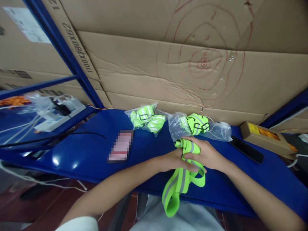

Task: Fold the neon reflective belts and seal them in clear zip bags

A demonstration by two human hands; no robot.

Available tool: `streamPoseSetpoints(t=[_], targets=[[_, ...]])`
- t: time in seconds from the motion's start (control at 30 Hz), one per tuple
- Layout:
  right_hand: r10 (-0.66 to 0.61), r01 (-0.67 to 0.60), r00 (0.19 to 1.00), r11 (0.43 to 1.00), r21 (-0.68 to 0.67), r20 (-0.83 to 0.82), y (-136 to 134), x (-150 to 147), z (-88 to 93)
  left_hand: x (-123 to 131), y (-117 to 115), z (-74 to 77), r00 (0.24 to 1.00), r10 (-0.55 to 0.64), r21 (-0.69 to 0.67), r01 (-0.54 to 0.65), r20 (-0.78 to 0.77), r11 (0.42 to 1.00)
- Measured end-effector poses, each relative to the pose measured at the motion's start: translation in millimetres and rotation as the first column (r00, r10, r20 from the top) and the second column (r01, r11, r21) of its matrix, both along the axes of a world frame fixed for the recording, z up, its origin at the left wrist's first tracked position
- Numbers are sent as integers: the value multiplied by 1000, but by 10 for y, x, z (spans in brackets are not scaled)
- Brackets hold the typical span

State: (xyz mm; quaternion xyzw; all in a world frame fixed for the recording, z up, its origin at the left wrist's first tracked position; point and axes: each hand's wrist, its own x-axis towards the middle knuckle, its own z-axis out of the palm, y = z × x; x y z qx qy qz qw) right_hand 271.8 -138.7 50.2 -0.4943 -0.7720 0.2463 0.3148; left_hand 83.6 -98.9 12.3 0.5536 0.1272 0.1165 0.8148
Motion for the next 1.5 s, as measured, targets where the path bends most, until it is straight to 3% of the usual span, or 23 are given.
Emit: streamPoseSetpoints(t=[0.07,0.13,0.27,0.37,0.47,0.53,0.57,0.63,0.77,0.9,0.97,1.03,1.1,1.17,1.3,1.4,1.5], targets=[[-138,133,988,989,-68,-77,-76,18,-129,57,-38,-35,1000,1,-178,3,22,984],[-252,248,962,967,-57,-108,-129,23,-203,68,-39,-40,1000,-10,-241,13,13,970],[-298,311,948,942,128,-111,-209,-5,-222,-11,1,27,993,-106,-190,93,-55,977],[-297,316,945,937,151,-138,-257,-12,-206,-42,2,70,979,-163,-95,152,-125,984],[-344,372,923,914,165,-171,-264,35,-195,-17,-8,68,989,58,150,-37,-139,988],[-399,443,883,883,156,-248,-237,94,-192,0,3,67,964,255,354,-211,-79,911],[-420,475,853,870,131,-309,-217,125,-193,2,16,75,951,305,412,-256,-57,874],[-433,501,776,865,31,-459,-171,178,-202,-10,54,108,942,325,411,-266,-80,872],[-410,400,628,899,-178,-662,-104,216,-246,-66,129,223,945,274,226,-231,-180,946],[-410,455,609,882,-125,-679,-76,241,-269,-100,173,324,949,218,46,-213,-229,976],[-425,509,601,856,-85,-677,-65,269,-260,-113,195,351,940,263,116,-243,-218,963],[-434,541,590,838,-66,-681,-57,290,-245,-129,224,353,935,303,277,-246,-186,929],[-435,535,577,841,-82,-691,-55,292,-233,-146,263,325,944,279,405,-189,-174,895],[-432,479,557,865,-151,-709,-60,279,-219,-160,305,278,960,211,451,-109,-183,886],[-463,349,498,881,-319,-734,-73,276,-153,-171,373,190,976,70,386,16,-208,922],[-452,270,467,891,-365,-760,-56,341,-87,-151,404,142,979,139,270,-94,-152,958],[-453,223,449,892,-394,-770,-14,411,-69,-125,433,85,962,265,265,-238,-71,935]])
